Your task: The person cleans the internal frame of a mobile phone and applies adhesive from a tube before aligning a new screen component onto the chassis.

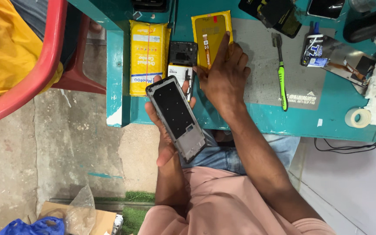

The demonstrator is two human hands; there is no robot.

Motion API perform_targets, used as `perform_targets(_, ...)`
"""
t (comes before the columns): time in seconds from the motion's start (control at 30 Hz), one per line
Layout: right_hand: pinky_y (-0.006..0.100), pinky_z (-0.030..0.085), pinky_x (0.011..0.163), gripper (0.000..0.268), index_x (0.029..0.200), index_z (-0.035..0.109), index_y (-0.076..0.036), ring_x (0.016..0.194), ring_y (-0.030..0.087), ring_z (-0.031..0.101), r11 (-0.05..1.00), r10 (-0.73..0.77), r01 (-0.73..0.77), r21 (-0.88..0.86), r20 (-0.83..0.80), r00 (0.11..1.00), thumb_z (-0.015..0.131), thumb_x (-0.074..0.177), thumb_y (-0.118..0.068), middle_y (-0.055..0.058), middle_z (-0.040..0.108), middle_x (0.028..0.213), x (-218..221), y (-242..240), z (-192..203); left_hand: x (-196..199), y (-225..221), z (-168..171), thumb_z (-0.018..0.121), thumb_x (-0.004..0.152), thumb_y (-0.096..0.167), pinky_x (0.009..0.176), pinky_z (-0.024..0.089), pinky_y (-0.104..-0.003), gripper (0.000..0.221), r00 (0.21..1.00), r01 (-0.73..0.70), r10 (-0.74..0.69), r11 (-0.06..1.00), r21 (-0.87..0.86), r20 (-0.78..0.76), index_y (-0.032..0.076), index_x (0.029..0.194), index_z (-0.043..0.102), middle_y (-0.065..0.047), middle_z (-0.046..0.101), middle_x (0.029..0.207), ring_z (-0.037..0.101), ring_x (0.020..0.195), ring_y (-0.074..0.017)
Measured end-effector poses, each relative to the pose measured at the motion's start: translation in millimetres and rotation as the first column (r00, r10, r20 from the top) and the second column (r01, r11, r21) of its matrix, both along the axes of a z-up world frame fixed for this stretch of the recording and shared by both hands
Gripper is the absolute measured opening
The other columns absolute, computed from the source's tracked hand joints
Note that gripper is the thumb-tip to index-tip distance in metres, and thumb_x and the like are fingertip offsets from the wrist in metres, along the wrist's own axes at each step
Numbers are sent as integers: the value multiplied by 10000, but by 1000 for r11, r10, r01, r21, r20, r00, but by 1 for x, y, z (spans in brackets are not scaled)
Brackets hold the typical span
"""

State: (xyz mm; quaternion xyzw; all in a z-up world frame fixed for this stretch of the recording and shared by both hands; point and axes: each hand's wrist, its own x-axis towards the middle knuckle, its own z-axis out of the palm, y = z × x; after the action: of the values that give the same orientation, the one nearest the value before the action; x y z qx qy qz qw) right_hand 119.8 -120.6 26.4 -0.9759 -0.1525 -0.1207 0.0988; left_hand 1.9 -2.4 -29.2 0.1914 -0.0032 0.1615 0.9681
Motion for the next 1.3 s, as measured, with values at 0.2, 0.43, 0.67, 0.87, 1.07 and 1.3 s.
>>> perform_targets(0.2,565,461,774,1110,1546,252,112,1140,414,454,1000,-21,21,3,-40,999,863,833,-480,289,418,1345,-1,0,2,-7,-10,4,694,630,843,1188,497,-475,1143,948,-278,184,878,390,260,540,1625,222,-84,96,1761,391,1534,-385)
perform_targets(0.43,552,504,751,1072,1540,263,100,1156,424,491,999,-15,17,-40,33,999,865,808,-400,296,432,1339,-1,-8,8,-5,-13,8,821,607,758,1169,501,-506,1302,941,-331,270,860,389,205,520,1614,31,-107,74,1788,429,1515,-408)
perform_targets(0.67,523,559,747,1123,1568,263,66,1130,401,540,999,-14,17,37,-76,997,921,767,-365,248,495,1274,4,-17,15,-7,-18,10,881,562,724,1147,524,-526,1455,957,-291,271,858,422,108,461,1619,-84,-139,109,1775,476,1448,-391)
perform_targets(0.87,511,576,770,1107,1571,253,59,1152,402,544,995,-2,5,95,-29,1000,917,793,-365,247,500,1285,7,-21,11,-3,-21,6,901,543,701,1154,531,-522,1502,957,-289,255,858,426,135,446,1615,-121,-125,110,1774,481,1454,-375)
perform_targets(1.07,547,560,776,1085,1556,254,33,1155,404,551,997,-70,70,35,9,998,898,772,-351,236,514,1292,10,-22,5,-1,-23,7,956,541,610,1205,508,-542,1560,970,-241,206,888,392,128,456,1586,-192,-109,81,1762,455,1501,-371)
perform_targets(1.3,562,555,784,1084,1577,232,36,1136,422,572,996,-81,84,34,-89,993,882,783,-316,255,526,1286,16,-27,8,3,-23,14,966,516,589,1201,501,-530,1612,976,-214,176,899,382,132,439,1582,-234,-107,60,1774,447,1505,-353)
